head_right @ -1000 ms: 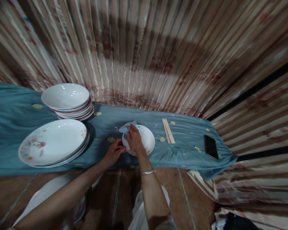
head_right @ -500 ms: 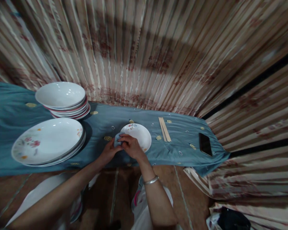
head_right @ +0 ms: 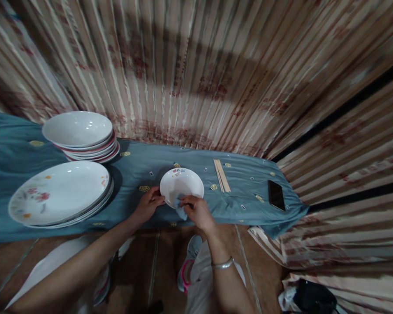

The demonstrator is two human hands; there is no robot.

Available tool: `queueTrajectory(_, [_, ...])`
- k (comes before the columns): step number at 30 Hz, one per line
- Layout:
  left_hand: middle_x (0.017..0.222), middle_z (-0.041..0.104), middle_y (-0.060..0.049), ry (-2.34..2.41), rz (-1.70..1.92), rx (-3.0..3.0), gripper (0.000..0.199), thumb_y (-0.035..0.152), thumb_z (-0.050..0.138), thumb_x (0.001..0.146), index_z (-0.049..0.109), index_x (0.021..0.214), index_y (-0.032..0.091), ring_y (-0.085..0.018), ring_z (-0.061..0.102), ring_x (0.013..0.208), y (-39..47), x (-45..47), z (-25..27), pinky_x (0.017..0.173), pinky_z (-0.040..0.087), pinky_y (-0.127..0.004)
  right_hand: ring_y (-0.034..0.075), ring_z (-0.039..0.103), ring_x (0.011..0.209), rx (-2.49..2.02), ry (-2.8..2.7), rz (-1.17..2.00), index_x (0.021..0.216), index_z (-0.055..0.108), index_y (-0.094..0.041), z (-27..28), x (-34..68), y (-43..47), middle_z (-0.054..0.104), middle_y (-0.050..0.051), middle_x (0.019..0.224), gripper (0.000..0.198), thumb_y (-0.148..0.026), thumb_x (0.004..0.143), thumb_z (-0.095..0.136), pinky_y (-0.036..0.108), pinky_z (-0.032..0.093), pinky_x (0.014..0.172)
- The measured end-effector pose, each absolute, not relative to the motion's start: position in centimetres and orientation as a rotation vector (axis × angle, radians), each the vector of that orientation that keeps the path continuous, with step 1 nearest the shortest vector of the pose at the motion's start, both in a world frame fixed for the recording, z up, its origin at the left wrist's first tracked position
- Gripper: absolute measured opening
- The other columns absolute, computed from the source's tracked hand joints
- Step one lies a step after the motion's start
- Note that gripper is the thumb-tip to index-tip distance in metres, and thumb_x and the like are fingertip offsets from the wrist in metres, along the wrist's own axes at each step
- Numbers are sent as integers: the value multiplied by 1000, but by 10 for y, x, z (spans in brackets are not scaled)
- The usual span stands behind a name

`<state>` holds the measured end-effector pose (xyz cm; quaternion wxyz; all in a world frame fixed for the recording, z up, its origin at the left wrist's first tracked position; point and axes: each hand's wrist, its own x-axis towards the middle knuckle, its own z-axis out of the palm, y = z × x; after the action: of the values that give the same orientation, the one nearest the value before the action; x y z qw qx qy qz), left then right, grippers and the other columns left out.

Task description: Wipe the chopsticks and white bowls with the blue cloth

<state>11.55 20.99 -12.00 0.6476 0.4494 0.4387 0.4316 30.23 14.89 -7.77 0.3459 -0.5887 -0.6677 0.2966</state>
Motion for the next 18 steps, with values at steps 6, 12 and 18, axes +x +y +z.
queueTrajectory(6, [87, 66, -2, 978, 1009, 992, 45, 34, 73, 56, 54, 93, 17, -17, 65, 73, 212, 117, -123, 73, 56, -41, 19, 66, 96, -1611, -1631, 525, 74, 71, -22, -82, 329, 148, 72, 4, 99, 24, -19, 72, 48, 33, 48, 91])
queueTrajectory(12, [88, 67, -3, 966, 1018, 1008, 40, 30, 72, 59, 55, 93, 17, -18, 66, 74, 215, 117, -125, 77, 55, -41, 19, 66, 91, -1774, -1456, 172, 70, 69, -23, -80, 352, 151, 72, 5, 94, 25, -23, 74, 44, 31, 48, 87])
queueTrajectory(18, [88, 67, -4, 955, 1037, 923, 43, 31, 73, 58, 55, 94, 16, -21, 67, 80, 221, 124, -127, 78, 56, -46, 20, 65, 75, -2070, -1436, 273, 77, 71, -22, -81, 367, 146, 71, 4, 76, 31, -27, 75, 40, 27, 45, 70])
